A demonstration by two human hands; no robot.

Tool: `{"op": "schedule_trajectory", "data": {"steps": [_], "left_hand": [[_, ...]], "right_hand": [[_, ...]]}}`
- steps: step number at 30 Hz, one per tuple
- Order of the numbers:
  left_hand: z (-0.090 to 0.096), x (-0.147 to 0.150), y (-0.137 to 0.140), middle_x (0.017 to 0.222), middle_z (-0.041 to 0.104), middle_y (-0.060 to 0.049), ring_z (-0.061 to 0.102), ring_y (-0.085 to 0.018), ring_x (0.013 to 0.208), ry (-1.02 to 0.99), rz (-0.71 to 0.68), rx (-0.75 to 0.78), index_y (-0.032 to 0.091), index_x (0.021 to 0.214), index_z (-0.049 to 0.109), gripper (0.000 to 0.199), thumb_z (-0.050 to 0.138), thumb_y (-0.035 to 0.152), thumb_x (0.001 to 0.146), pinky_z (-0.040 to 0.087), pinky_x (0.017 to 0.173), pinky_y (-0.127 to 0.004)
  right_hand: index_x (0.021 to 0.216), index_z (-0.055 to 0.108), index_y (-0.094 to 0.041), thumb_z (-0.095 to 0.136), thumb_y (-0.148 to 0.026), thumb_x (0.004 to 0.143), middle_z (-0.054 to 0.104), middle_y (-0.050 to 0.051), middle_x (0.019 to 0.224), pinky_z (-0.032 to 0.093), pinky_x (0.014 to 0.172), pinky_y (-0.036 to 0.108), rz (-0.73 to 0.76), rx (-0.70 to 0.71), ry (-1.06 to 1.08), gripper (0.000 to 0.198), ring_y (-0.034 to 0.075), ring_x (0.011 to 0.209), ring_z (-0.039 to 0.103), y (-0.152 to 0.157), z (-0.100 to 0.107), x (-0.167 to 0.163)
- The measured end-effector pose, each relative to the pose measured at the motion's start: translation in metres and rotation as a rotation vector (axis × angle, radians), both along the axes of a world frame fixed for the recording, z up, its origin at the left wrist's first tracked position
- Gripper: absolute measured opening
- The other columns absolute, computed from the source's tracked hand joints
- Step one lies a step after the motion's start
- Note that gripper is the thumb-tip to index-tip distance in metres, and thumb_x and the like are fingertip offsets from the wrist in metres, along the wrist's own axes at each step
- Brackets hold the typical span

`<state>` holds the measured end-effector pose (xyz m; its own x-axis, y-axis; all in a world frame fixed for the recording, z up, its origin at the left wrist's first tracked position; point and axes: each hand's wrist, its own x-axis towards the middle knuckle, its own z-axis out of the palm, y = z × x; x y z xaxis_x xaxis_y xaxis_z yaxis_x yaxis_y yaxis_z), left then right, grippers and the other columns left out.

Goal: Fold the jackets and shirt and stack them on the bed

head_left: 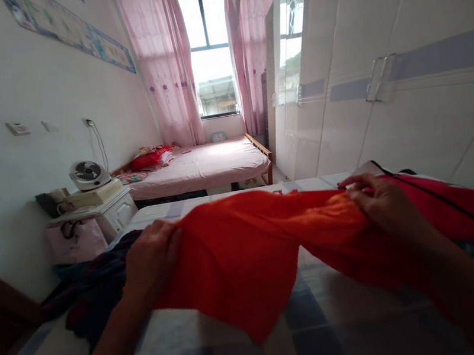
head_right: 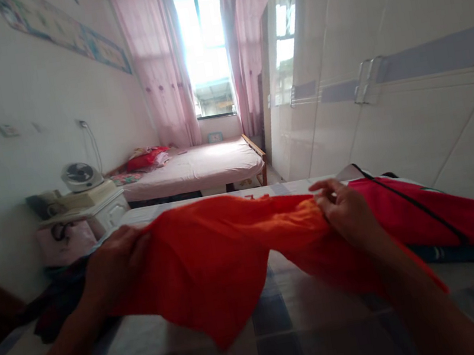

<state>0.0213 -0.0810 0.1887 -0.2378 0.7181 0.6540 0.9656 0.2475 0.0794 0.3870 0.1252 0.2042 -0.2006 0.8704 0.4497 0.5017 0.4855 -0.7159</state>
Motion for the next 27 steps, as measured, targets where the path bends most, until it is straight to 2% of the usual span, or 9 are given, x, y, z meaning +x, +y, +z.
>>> {"op": "schedule_trajectory", "data": {"steps": [3, 5, 8, 10, 13, 15, 19, 23, 27], "left_hand": [[-0.043, 0.004, -0.028, 0.117, 0.059, -0.011, 0.056, -0.025, 0.108, -0.120, 0.031, 0.042, 0.018, 0.115, 0.056, 0.038, 0.039, 0.040, 0.089, 0.044, 0.090, -0.035], [-0.073, 0.011, -0.055, 0.106, 0.065, -0.008, 0.063, -0.023, 0.092, -0.338, 0.142, 0.046, 0.021, 0.105, 0.060, 0.034, 0.043, 0.044, 0.086, 0.050, 0.080, -0.032], [-0.106, 0.022, -0.084, 0.086, 0.071, -0.005, 0.068, -0.023, 0.075, -0.764, 0.234, -0.157, 0.023, 0.087, 0.066, 0.029, 0.052, 0.048, 0.078, 0.053, 0.065, -0.030], [-0.118, 0.030, -0.089, 0.089, 0.072, -0.007, 0.069, -0.027, 0.081, -1.059, 0.289, -0.195, 0.021, 0.094, 0.066, 0.035, 0.060, 0.049, 0.073, 0.055, 0.063, -0.031], [-0.118, 0.044, -0.076, 0.109, 0.068, -0.011, 0.066, -0.026, 0.098, -1.467, 0.285, 0.135, 0.017, 0.116, 0.055, 0.053, 0.069, 0.040, 0.071, 0.056, 0.073, -0.030], [-0.111, 0.055, -0.062, 0.118, 0.064, -0.012, 0.063, -0.023, 0.104, -1.715, 0.166, 0.403, 0.016, 0.117, 0.053, 0.043, 0.064, 0.029, 0.078, 0.055, 0.081, -0.030], [-0.096, 0.068, -0.032, 0.105, 0.069, -0.012, 0.067, -0.021, 0.094, -2.086, -0.040, 0.570, 0.011, 0.109, 0.058, 0.027, 0.055, 0.012, 0.083, 0.056, 0.083, -0.033], [-0.087, 0.064, -0.016, 0.091, 0.071, -0.007, 0.069, -0.019, 0.082, -1.973, 0.087, 0.520, 0.012, 0.110, 0.058, 0.030, 0.059, 0.009, 0.080, 0.057, 0.079, -0.031], [-0.079, 0.036, -0.047, 0.081, 0.072, -0.003, 0.069, -0.020, 0.073, -1.624, 0.143, 0.402, 0.016, 0.107, 0.062, 0.031, 0.065, 0.017, 0.076, 0.058, 0.073, -0.032]], "right_hand": [[0.090, 0.065, -0.022, 0.053, -0.041, 0.073, 0.068, 0.006, 0.083, 0.046, 0.063, 0.032, 0.135, -0.080, -0.350, 0.028, 0.021, 0.069, 0.061, 0.014, -0.040, 0.026], [0.093, 0.065, -0.021, 0.050, -0.043, 0.075, 0.067, 0.009, 0.098, 0.047, 0.077, 0.037, 0.058, -0.008, -0.393, 0.032, 0.025, 0.084, 0.063, 0.020, -0.057, 0.039], [0.105, 0.061, -0.018, 0.044, -0.044, 0.078, 0.063, 0.013, 0.112, 0.046, 0.086, 0.041, -0.103, 0.120, -0.398, 0.041, 0.029, 0.097, 0.060, 0.030, -0.064, 0.045], [0.114, 0.058, -0.016, 0.043, -0.046, 0.080, 0.059, 0.015, 0.120, 0.044, 0.092, 0.044, -0.098, 0.152, -0.434, 0.048, 0.030, 0.107, 0.057, 0.038, -0.066, 0.039], [0.124, 0.053, -0.014, 0.045, -0.049, 0.079, 0.053, 0.016, 0.130, 0.038, 0.100, 0.048, -0.018, 0.155, -0.497, 0.058, 0.032, 0.121, 0.048, 0.052, -0.076, 0.024], [0.126, 0.052, -0.015, 0.047, -0.047, 0.076, 0.052, 0.015, 0.133, 0.035, 0.102, 0.051, 0.007, 0.124, -0.514, 0.060, 0.034, 0.125, 0.044, 0.058, -0.087, 0.013], [0.116, 0.060, -0.017, 0.050, -0.041, 0.069, 0.062, 0.016, 0.120, 0.040, 0.098, 0.051, 0.094, -0.117, -0.437, 0.054, 0.036, 0.114, 0.054, 0.059, -0.105, -0.001], [0.094, 0.069, -0.020, 0.050, -0.043, 0.067, 0.070, 0.014, 0.101, 0.044, 0.094, 0.046, 0.261, -0.199, -0.348, 0.041, 0.033, 0.101, 0.062, 0.042, -0.103, -0.002], [0.077, 0.069, -0.022, 0.049, -0.041, 0.072, 0.071, 0.011, 0.082, 0.051, 0.075, 0.042, 0.425, -0.272, -0.374, 0.027, 0.030, 0.077, 0.065, 0.021, -0.088, 0.009]]}}
